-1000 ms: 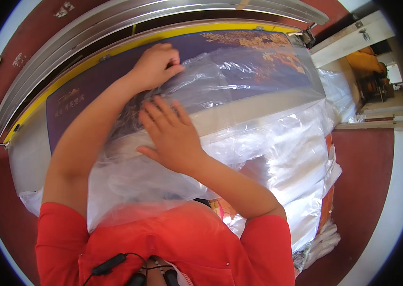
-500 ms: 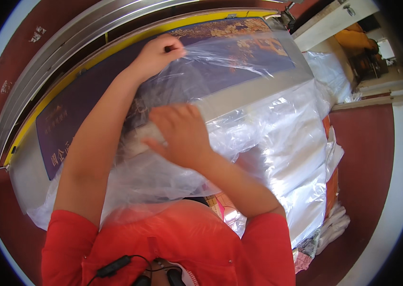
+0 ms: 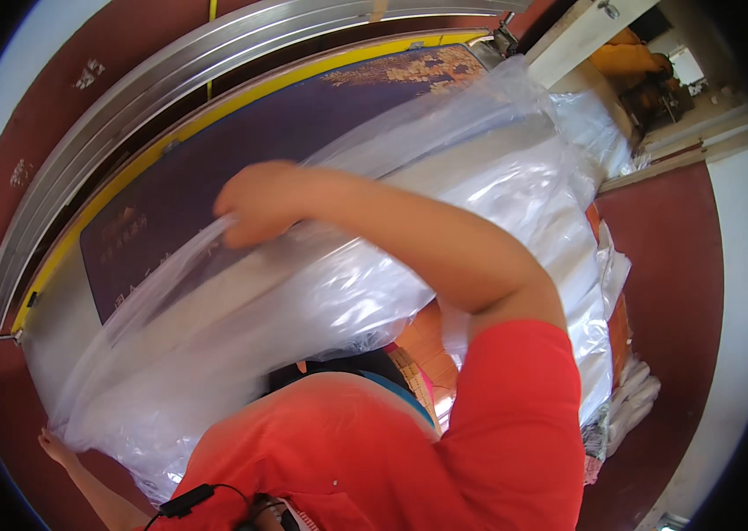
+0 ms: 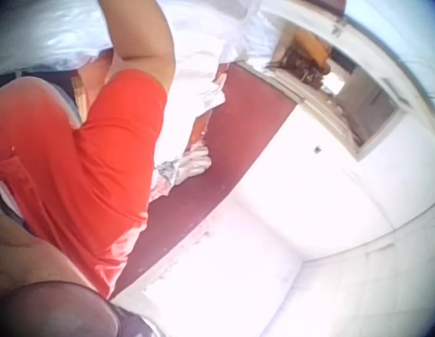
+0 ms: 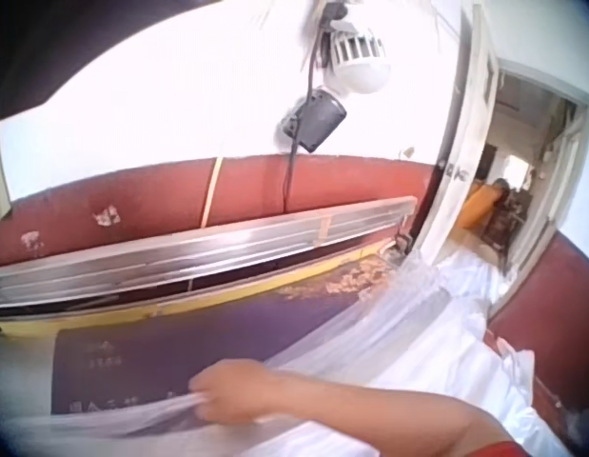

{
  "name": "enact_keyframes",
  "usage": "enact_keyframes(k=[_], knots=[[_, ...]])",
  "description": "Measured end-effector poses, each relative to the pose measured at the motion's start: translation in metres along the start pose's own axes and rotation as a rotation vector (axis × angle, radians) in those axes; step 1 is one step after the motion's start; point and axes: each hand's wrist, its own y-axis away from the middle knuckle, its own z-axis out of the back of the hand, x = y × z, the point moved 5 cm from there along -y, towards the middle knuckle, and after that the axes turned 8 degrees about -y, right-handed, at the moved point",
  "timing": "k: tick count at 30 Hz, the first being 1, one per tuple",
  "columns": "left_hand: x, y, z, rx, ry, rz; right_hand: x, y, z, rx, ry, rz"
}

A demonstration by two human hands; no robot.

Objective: The person wraps a large rectangular sign with a transparent plastic sheet. They repeatedly smooth the plastic over the surface, lift and reposition it, and tuck the edges to cover the sign. The sign remains on a workbench throughout the process.

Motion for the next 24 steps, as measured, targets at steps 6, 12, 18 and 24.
enact_keyframes(k=[6,12,18,24], knots=[[-0.058,-0.017,-0.097,-0.267,-0.530,-0.494,-0.155,0.180,0.121,-0.108,-0.314,-0.752],[-0.169,-0.061,-0.208,-0.180,-0.463,-0.732,-0.002,0.272,0.274,-1.015,1.362,-0.380],[-0.164,-0.070,-0.226,0.015,-0.700,-0.650,-0.206,0.256,0.113,-0.621,0.782,-0.904],[-0.108,-0.036,-0.185,0.201,-0.949,-0.507,-0.220,0.314,0.087,-0.744,0.669,-0.906]])
